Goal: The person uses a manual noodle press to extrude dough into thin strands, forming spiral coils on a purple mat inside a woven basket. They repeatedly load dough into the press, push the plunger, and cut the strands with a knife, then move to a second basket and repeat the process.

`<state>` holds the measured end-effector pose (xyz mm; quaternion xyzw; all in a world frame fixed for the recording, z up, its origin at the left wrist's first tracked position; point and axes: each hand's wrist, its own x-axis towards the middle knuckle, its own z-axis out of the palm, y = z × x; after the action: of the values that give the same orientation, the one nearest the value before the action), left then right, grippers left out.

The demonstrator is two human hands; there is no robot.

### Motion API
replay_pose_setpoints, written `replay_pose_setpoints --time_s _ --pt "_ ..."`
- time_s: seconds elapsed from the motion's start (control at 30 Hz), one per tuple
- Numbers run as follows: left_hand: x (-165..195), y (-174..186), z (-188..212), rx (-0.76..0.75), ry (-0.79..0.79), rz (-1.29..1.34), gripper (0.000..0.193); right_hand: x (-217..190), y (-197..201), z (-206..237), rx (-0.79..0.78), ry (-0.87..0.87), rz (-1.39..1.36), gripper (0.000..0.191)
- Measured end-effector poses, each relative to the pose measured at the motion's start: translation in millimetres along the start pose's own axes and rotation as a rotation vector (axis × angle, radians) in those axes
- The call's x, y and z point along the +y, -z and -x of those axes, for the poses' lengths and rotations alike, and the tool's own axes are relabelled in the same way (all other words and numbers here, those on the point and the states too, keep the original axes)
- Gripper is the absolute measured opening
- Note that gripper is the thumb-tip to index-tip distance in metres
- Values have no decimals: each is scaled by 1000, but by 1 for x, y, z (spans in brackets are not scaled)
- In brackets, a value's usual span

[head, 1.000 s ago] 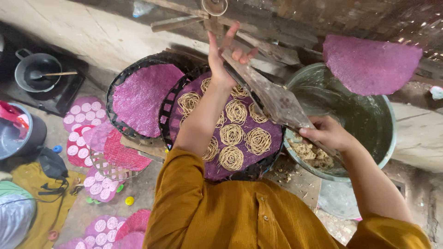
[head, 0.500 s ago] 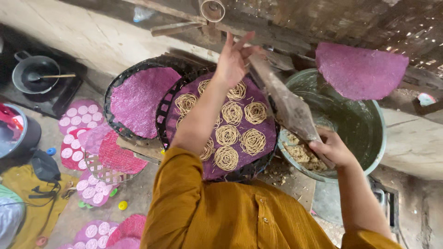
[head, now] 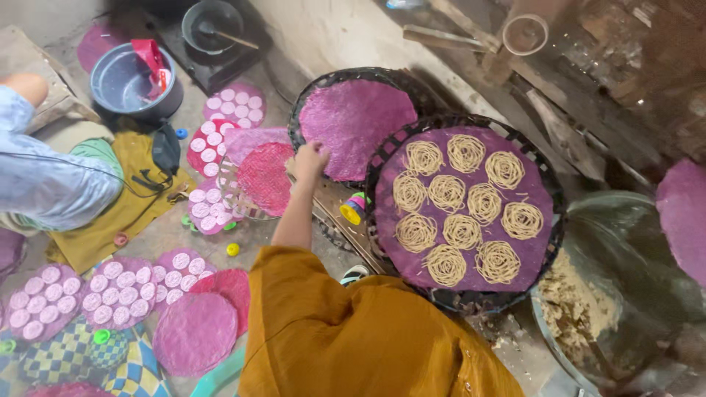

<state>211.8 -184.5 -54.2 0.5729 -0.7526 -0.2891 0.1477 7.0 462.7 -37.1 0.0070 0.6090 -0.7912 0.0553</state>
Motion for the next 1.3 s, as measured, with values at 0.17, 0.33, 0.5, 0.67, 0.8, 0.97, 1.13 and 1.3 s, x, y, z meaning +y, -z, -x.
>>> replay_pose_setpoints --time_s 0.17,0.33,0.5,0.67,0.8,0.97,1.13,1.3 --pt "-13 -45 22 -6 -513 -316 75 11 -9 -12 54 -47 41 59" --pt "-22 -61 11 -47 -734 -553 27 4 6 -6 79 -78 61 56" --pt "-29 -67 5 -83 -844 -589 15 4 33 22 111 -94 63 52" --pt "-20 -65 3 82 -967 -276 40 12 51 30 120 -92 48 49" --pt "-10 -66 6 -129 -1035 -293 19 23 68 54 122 -100 27 48" --pt "-5 -66 18 -148 -1117 -226 9 33 84 80 144 -89 -12 45" --pt "6 -62 32 -192 -1080 -265 16 33 79 85 155 -117 15 52" --pt "42 -32 16 47 -763 -199 20 30 73 88 160 -80 82 47"
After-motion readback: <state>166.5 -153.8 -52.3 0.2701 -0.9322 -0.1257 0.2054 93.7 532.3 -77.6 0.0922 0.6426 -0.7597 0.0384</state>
